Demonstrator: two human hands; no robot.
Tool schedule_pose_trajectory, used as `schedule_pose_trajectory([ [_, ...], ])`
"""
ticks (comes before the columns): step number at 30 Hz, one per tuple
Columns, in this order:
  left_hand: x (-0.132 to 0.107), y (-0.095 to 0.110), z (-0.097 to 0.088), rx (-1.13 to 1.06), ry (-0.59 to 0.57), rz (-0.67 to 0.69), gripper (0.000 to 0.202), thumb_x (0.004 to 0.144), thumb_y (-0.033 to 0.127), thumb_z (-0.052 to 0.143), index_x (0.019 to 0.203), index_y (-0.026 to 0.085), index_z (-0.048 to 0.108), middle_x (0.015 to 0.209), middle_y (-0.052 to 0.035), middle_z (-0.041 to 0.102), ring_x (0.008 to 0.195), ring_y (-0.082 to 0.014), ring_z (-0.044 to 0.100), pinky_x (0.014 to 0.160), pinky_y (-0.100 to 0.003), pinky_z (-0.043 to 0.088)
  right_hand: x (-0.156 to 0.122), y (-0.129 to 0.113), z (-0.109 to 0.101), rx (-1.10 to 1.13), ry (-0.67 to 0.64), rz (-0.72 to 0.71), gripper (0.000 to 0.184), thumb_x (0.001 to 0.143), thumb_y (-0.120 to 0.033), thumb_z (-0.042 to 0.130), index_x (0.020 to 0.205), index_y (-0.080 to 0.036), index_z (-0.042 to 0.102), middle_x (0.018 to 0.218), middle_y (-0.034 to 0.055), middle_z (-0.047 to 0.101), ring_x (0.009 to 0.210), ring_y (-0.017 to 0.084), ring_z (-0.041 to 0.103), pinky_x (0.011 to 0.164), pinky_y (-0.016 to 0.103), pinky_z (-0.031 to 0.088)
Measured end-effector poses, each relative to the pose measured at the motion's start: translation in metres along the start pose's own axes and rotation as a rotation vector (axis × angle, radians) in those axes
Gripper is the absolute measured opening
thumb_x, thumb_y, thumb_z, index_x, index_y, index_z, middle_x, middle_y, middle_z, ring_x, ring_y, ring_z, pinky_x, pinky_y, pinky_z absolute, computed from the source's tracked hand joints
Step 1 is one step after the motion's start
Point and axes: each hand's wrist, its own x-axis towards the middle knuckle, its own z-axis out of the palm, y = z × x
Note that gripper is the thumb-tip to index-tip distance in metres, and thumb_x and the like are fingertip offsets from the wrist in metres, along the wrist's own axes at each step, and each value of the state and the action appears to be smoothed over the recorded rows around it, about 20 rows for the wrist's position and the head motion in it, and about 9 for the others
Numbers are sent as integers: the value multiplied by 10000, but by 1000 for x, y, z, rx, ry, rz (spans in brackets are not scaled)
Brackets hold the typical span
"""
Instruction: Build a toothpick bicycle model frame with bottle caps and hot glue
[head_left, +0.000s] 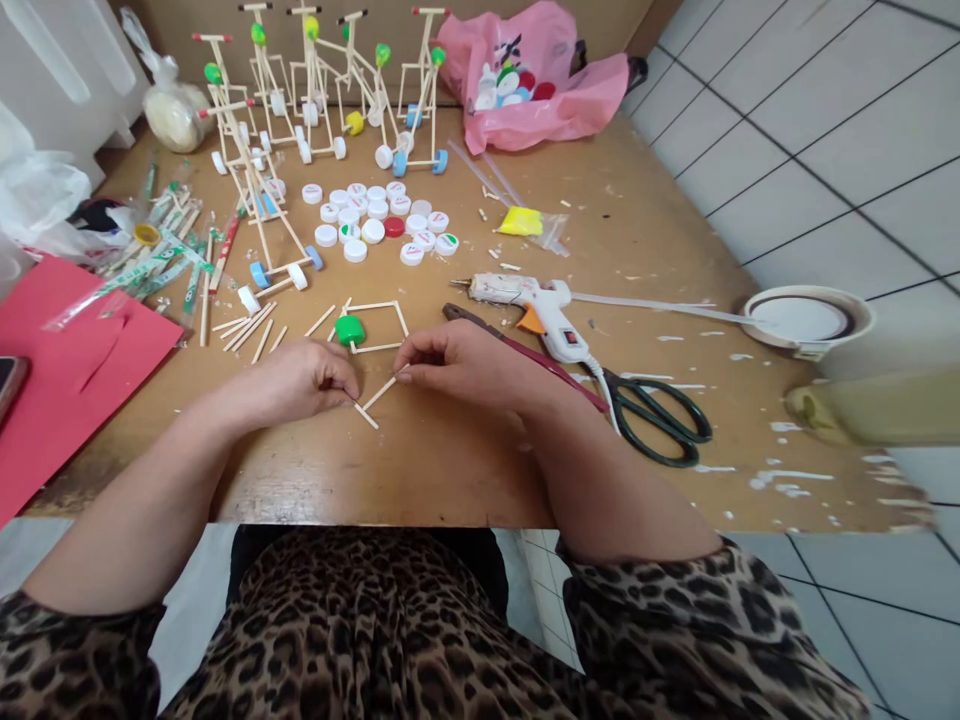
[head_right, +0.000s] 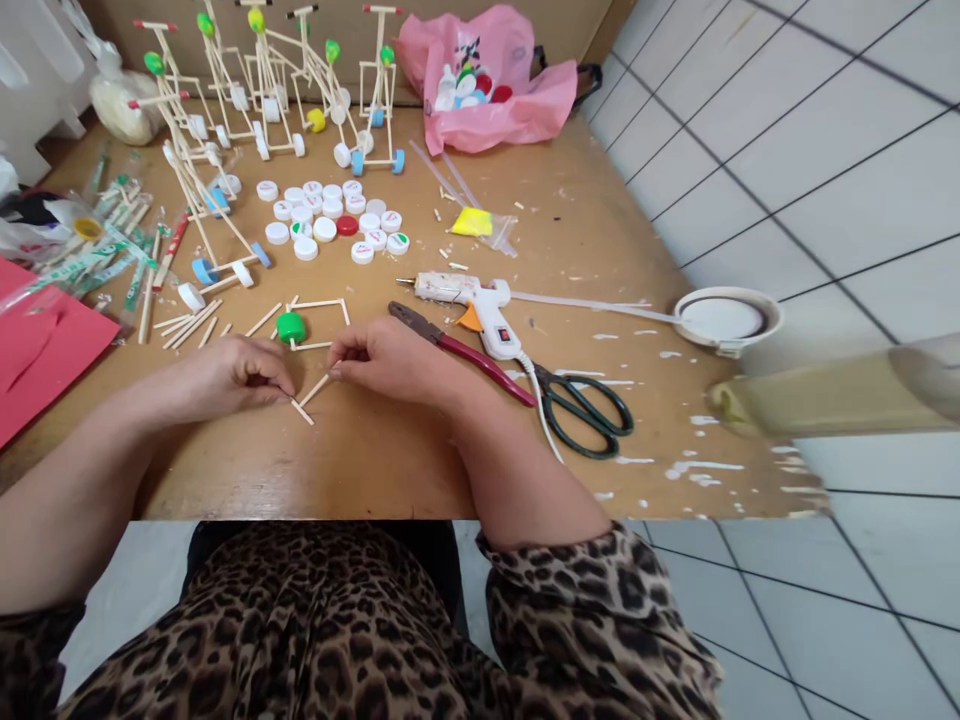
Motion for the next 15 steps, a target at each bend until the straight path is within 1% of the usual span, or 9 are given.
schedule_pose_trajectory([
  [2,0,0,0,29,17,6,167,760,159,539,705,198,691,797,-32,681,736,-132,606,705,-239,445,0,0,2,-38,-12,-4,129,740,-134,554,696,-175,667,643,-33,629,602,98,516,602,218,382],
  [5,0,2,0,55,41,-9,175,753,143,527,743,195,694,805,-36,683,735,-137,608,701,-249,442,0,-1,6,-121,-54,-12,132,730,-91,571,687,-171,668,690,-7,648,638,110,541,620,224,395],
  [8,-3,2,-2,52,31,-89,180,727,149,545,820,186,695,759,-26,672,678,-133,590,654,-247,432,-1,-4,10,-231,-82,-37,150,729,-69,579,659,-172,664,725,20,658,668,125,556,634,235,399],
  [11,-8,1,-5,-17,-10,-163,305,695,178,589,988,180,674,698,6,639,597,-114,551,598,-233,418,-3,-8,12,-312,-100,-30,162,733,-65,571,657,-171,669,735,35,661,654,130,552,620,244,388],
  [13,-12,1,-7,-72,-43,-169,422,672,181,612,1093,180,641,689,21,621,591,-108,541,592,-223,417,-5,-11,12,-334,-117,-17,159,731,-60,566,676,-161,676,750,44,664,645,129,550,613,247,379],
  [15,-14,1,-7,-101,-75,-162,480,665,170,612,1145,185,620,690,28,606,597,-106,535,586,-214,414,-6,-13,13,-340,-123,-19,160,732,-54,557,692,-152,676,761,48,664,643,125,546,613,248,370],
])
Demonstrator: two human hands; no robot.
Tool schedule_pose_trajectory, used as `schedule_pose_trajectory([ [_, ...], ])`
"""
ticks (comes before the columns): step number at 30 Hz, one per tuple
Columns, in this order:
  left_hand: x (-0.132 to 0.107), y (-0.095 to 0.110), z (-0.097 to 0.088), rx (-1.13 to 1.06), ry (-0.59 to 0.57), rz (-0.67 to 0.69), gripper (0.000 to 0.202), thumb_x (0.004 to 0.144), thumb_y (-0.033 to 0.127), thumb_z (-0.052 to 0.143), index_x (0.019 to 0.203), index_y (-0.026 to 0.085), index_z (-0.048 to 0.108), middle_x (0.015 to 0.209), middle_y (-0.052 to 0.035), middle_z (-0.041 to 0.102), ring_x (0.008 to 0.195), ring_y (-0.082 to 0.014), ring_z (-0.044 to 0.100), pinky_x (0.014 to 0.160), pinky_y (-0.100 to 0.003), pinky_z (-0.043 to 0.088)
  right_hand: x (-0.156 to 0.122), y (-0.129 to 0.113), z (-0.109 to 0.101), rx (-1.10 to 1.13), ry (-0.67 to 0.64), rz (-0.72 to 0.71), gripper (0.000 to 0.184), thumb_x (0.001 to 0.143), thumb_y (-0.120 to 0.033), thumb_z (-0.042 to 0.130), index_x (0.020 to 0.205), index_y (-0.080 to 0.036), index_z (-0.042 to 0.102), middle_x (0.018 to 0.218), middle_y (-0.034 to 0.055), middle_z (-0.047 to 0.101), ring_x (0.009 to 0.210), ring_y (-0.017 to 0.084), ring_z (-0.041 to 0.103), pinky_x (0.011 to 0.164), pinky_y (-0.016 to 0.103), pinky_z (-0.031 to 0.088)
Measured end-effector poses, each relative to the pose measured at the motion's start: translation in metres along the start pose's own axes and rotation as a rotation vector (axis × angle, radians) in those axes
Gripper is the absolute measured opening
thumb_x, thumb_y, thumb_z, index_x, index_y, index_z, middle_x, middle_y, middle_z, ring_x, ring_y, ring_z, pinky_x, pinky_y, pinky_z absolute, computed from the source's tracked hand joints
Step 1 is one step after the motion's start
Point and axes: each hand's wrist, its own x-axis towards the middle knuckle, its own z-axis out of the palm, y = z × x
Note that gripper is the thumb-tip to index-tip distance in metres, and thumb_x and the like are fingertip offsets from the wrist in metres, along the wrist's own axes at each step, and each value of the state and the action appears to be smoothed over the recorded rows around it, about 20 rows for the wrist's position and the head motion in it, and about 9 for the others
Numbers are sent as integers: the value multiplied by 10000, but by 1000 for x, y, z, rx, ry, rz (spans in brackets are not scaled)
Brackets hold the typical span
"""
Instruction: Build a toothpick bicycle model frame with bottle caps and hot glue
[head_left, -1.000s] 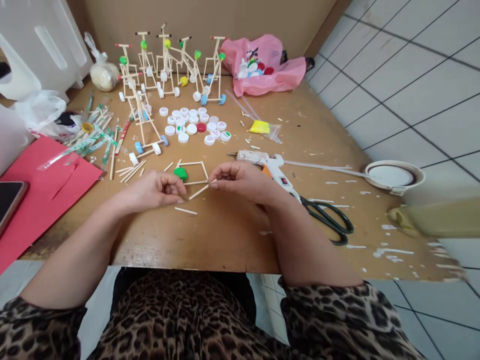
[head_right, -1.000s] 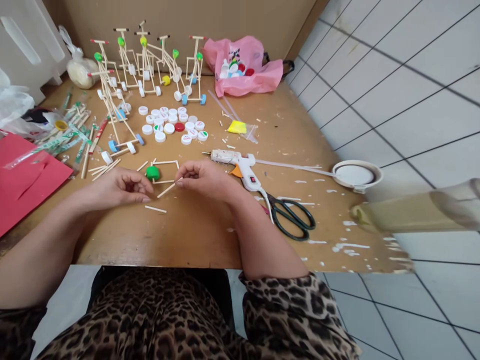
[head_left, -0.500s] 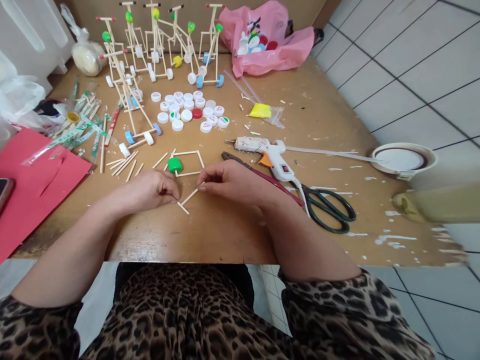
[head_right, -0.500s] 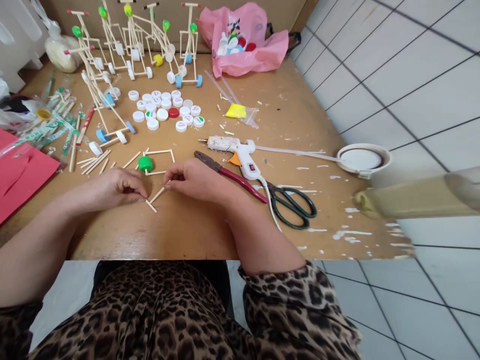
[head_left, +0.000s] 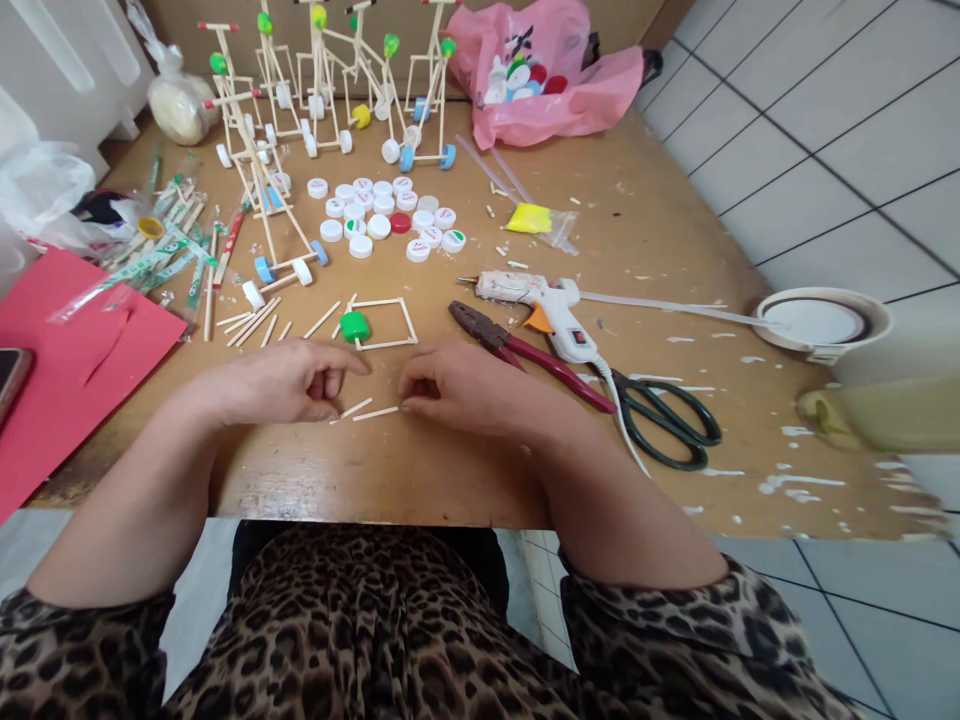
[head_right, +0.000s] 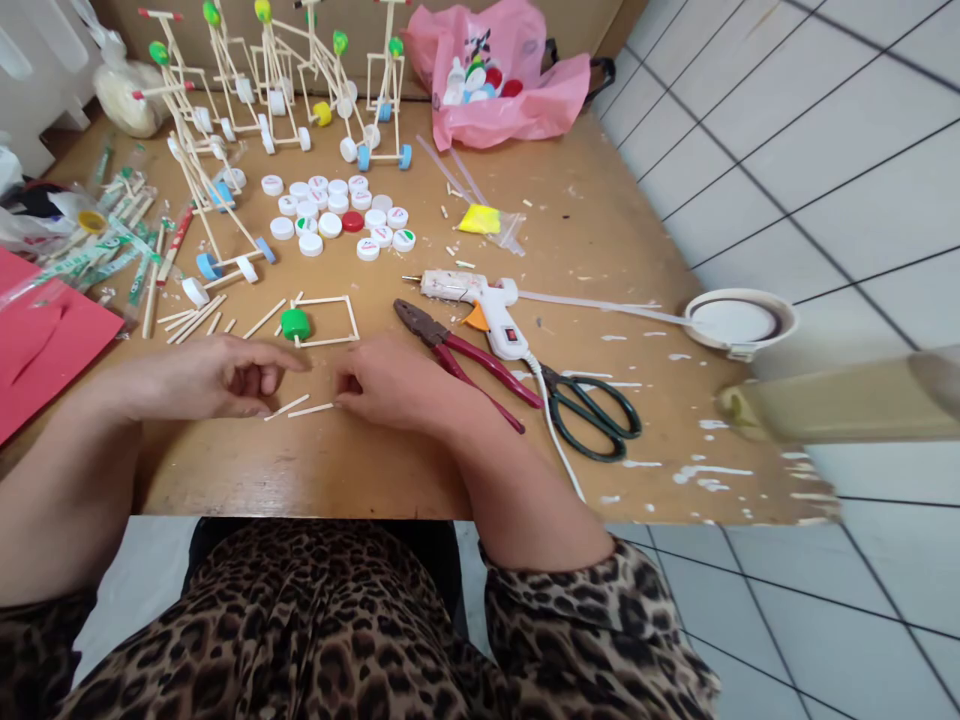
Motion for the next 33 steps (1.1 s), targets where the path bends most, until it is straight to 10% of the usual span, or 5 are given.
schedule_pose_trajectory([
  [33,7,-3,2,174,51,-54,298,729,197,605,1022,172,649,677,14,634,593,-110,541,582,-233,382,8,-9,19,-348,107,-47,195,868,-152,478,830,-144,669,848,80,675,737,166,536,580,277,256],
])
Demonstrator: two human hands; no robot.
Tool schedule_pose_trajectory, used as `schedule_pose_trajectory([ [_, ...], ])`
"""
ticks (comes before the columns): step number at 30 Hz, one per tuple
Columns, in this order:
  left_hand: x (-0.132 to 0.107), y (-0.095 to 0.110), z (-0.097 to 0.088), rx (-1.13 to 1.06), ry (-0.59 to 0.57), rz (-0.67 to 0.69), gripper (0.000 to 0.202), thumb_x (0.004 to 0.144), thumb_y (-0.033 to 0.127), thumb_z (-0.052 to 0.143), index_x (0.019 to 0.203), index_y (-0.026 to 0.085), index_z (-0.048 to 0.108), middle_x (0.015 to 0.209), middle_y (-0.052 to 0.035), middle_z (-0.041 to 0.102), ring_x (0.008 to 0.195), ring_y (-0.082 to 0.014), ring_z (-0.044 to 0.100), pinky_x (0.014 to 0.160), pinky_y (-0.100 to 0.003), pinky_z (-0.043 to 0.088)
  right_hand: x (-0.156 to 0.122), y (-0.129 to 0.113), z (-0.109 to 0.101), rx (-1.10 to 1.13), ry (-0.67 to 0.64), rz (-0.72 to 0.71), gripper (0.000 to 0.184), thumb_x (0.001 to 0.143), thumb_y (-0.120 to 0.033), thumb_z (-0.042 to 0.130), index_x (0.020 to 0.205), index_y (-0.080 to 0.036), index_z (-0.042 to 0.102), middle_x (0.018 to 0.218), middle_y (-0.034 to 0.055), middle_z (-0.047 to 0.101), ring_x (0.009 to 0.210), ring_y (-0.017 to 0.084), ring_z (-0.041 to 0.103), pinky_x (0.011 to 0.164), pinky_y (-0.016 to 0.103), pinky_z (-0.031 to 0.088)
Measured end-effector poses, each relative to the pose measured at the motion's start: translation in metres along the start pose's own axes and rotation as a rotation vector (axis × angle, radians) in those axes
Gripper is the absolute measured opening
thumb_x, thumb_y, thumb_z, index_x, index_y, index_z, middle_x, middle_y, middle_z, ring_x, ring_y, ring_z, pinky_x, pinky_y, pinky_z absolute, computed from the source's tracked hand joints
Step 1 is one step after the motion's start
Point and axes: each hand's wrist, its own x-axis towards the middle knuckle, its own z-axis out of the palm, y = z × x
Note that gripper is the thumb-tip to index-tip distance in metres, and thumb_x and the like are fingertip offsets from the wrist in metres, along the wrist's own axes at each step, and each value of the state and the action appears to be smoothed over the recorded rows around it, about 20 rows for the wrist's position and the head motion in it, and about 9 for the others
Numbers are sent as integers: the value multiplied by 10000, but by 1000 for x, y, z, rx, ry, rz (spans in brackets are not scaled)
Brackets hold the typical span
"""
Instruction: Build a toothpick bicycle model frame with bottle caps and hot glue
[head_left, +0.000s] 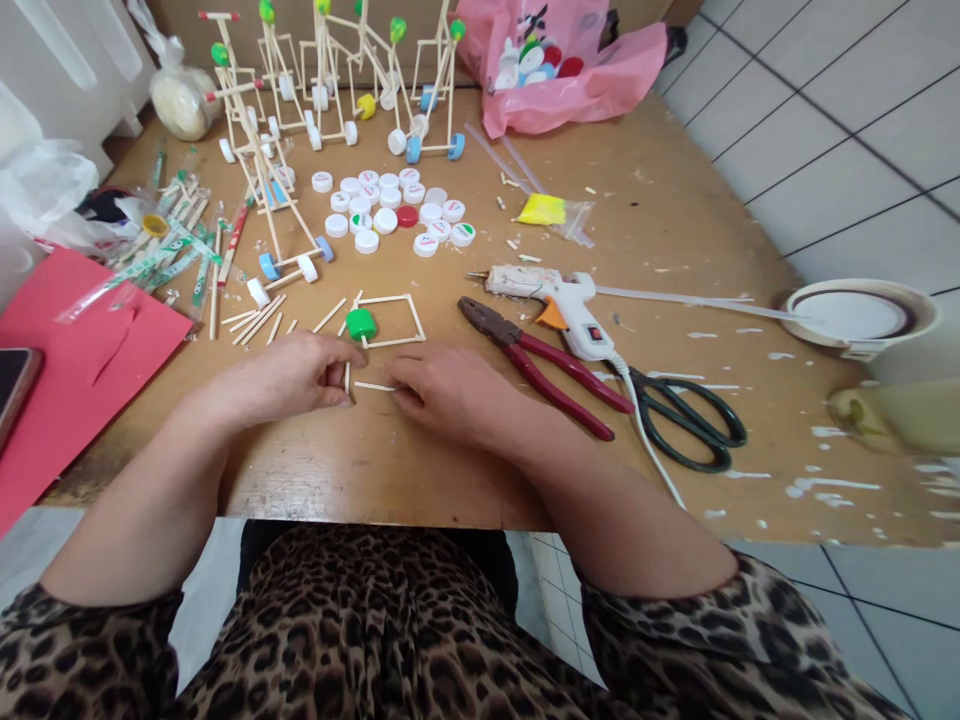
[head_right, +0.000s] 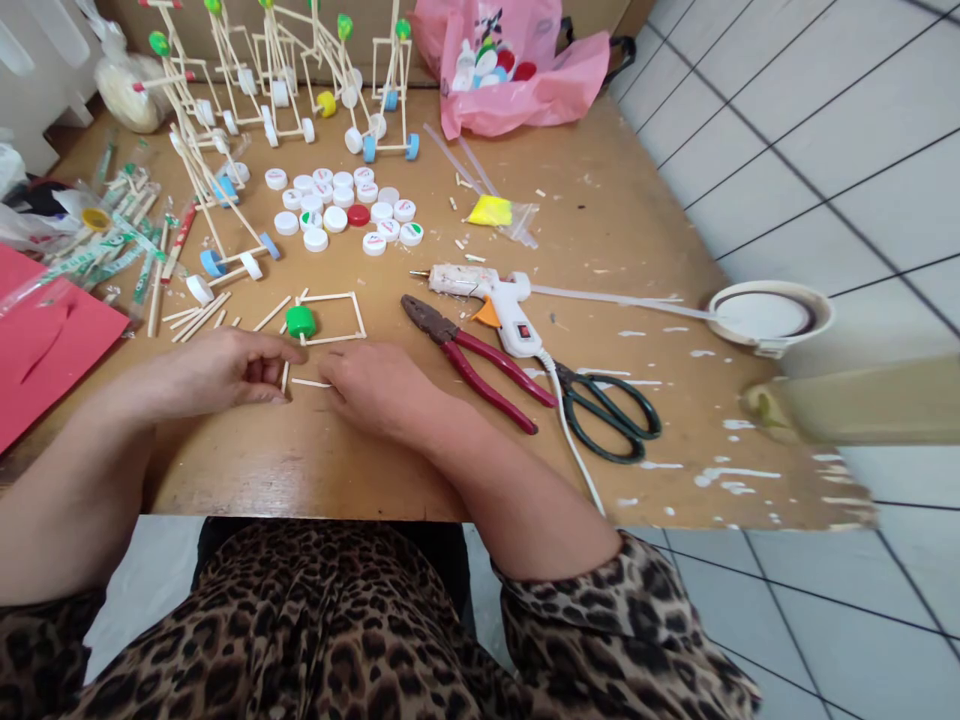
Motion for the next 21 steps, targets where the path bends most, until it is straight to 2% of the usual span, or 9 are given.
schedule_pose_trajectory([
  [6,3,1,1,32,41,-20,161,722,201,622,881,179,644,650,29,614,570,-100,523,571,-232,369,3,5,10,-4,82,-27,231,899,-180,452,878,-149,680,883,88,669,781,175,545,608,277,279],
  [10,1,-4,-4,-26,57,-83,230,701,214,651,923,172,609,683,22,633,597,-115,549,584,-239,386,4,7,10,-34,105,-6,260,917,-201,437,904,-145,690,897,99,665,802,184,547,638,283,298],
  [15,1,-4,-6,29,89,-154,300,676,260,693,951,173,610,639,35,598,568,-118,525,557,-242,370,4,11,11,-67,117,4,267,915,-199,437,882,-137,695,855,98,657,792,183,538,654,287,306],
  [21,4,1,-3,67,85,-149,270,694,267,678,945,183,621,618,42,582,559,-120,516,545,-241,357,6,12,12,75,128,-28,239,899,-187,464,851,-139,693,847,86,652,774,174,541,653,275,332],
])
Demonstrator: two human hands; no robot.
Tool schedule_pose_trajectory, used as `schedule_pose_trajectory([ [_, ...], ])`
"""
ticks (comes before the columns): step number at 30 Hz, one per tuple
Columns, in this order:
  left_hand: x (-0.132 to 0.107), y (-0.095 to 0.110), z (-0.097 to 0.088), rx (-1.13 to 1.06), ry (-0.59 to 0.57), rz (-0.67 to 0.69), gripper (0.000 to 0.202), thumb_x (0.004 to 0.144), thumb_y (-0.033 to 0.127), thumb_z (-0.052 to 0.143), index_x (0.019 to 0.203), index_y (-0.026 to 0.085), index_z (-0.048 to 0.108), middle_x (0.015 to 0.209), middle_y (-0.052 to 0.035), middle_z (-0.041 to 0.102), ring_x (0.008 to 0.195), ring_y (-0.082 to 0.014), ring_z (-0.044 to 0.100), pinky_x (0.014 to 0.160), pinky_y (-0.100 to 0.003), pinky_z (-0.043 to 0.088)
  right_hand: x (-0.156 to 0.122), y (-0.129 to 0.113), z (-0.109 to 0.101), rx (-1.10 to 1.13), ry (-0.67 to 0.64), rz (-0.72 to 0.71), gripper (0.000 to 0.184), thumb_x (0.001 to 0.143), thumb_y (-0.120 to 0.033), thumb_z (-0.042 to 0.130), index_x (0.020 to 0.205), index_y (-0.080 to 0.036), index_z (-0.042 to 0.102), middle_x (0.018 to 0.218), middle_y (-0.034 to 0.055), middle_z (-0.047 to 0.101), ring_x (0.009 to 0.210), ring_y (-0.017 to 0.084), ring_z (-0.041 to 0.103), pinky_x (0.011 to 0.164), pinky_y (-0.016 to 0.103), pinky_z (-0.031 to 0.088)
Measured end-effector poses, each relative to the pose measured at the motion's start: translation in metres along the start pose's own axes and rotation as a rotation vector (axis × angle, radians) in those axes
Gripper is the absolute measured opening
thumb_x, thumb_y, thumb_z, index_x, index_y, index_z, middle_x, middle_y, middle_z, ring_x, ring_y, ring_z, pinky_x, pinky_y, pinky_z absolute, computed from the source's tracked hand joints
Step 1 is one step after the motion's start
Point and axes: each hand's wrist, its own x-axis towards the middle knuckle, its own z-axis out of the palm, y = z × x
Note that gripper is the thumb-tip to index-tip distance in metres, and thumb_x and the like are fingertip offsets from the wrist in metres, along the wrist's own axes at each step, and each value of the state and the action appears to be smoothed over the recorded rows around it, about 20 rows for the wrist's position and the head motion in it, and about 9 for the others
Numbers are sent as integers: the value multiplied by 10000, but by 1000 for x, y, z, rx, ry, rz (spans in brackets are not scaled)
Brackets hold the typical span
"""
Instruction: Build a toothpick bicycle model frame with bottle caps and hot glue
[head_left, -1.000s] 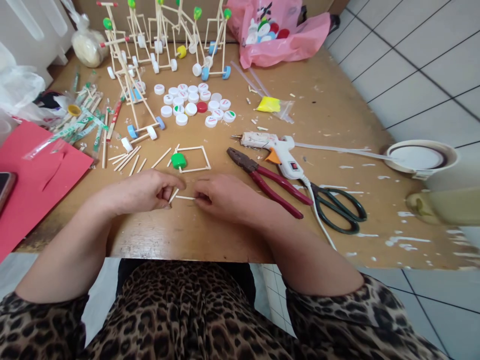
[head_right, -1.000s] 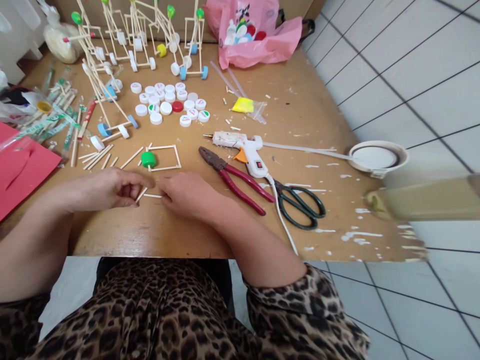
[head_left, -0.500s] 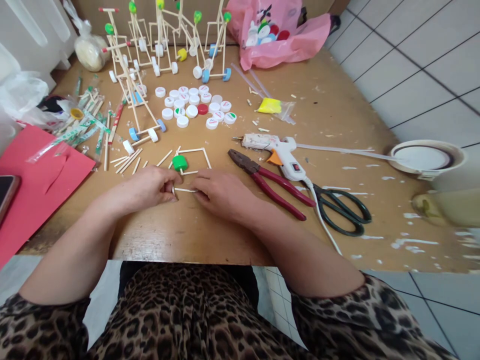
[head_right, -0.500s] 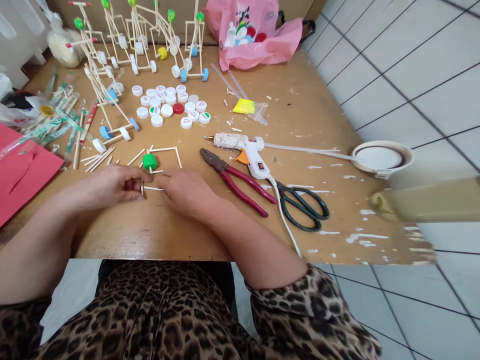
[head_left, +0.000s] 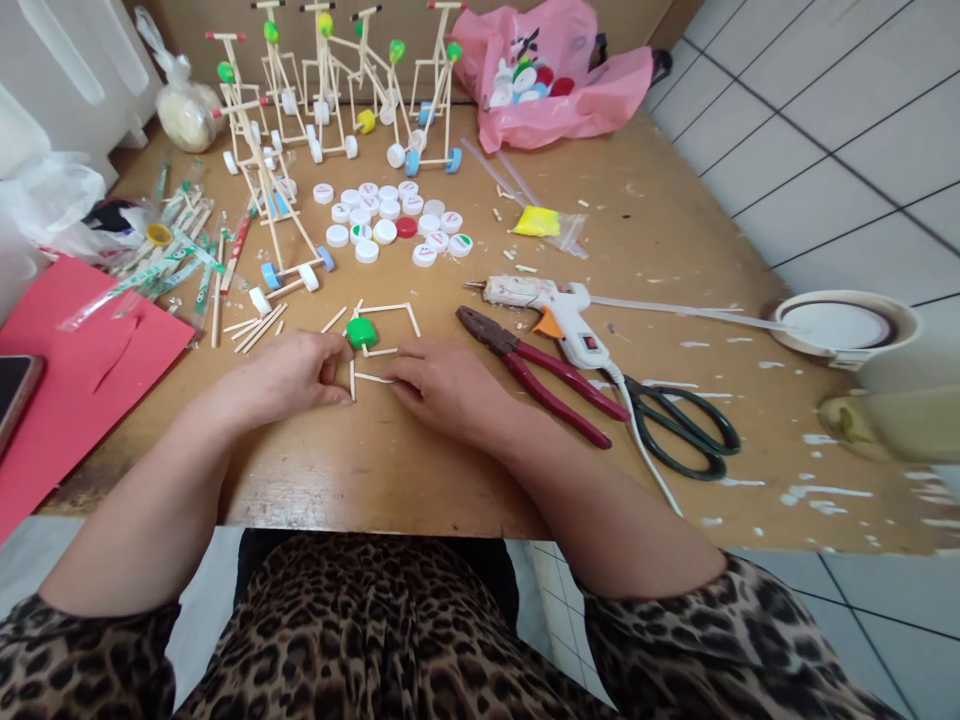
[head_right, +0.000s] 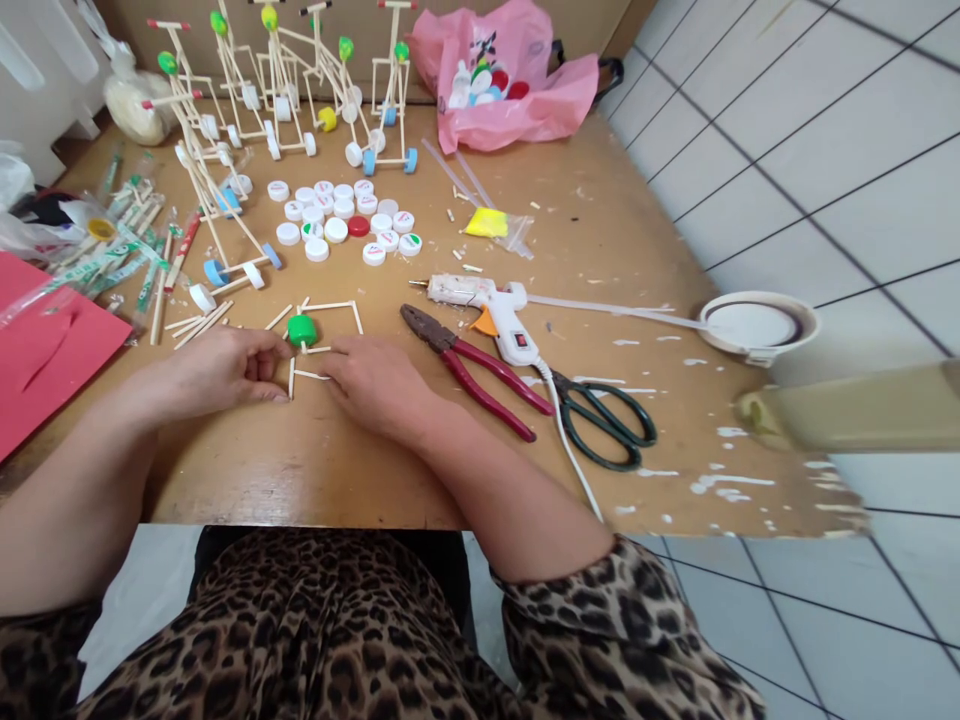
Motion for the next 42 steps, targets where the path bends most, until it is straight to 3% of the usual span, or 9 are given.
schedule_pose_trajectory([
  [5,-1,0,0,-6,-11,-1,245,700,310,685,893,175,618,635,29,589,546,-123,509,536,-250,347,2,9,-3,126,115,79,196,882,-192,503,928,-147,688,894,73,644,809,161,557,694,255,372],
  [8,-2,0,1,-14,3,0,303,691,360,698,919,177,618,644,25,599,548,-128,513,534,-254,345,8,13,-2,25,142,171,202,886,-217,508,944,-168,695,947,82,636,855,179,556,696,266,366],
  [15,-2,2,1,-19,10,-5,363,702,331,694,1022,175,618,678,17,615,572,-142,534,558,-264,365,26,9,-9,-224,17,259,302,939,-239,416,971,-144,701,982,132,637,901,219,546,687,300,338],
  [21,1,1,2,-16,44,-15,431,718,329,683,1108,158,612,720,-3,626,603,-149,541,592,-276,387,46,20,-13,-311,86,321,301,929,-203,418,1015,-116,693,1052,164,623,961,249,520,735,330,336],
  [25,2,-2,2,3,69,-23,449,729,341,665,1140,166,609,716,-3,625,602,-149,536,595,-276,389,39,18,-14,-234,189,276,257,912,-209,458,971,-146,699,1029,135,633,933,234,525,763,336,341],
  [30,3,-3,4,-8,70,-2,459,738,341,653,1162,173,605,688,8,616,583,-142,524,584,-271,386,11,0,-19,78,-53,198,172,868,-256,556,883,-156,696,893,61,652,779,155,561,678,262,368],
  [34,4,-3,4,-29,68,13,430,745,324,645,1150,180,616,669,19,601,572,-133,518,581,-262,384,6,-9,-20,-24,-158,213,168,867,-230,547,869,-149,694,898,78,653,798,169,566,677,266,361],
  [42,2,0,2,-52,59,15,426,735,302,653,1132,152,619,670,20,594,583,-133,523,595,-261,388,13,-7,-17,-198,-168,157,263,929,-176,434,947,-114,689,975,120,655,899,197,568,723,287,352],
])
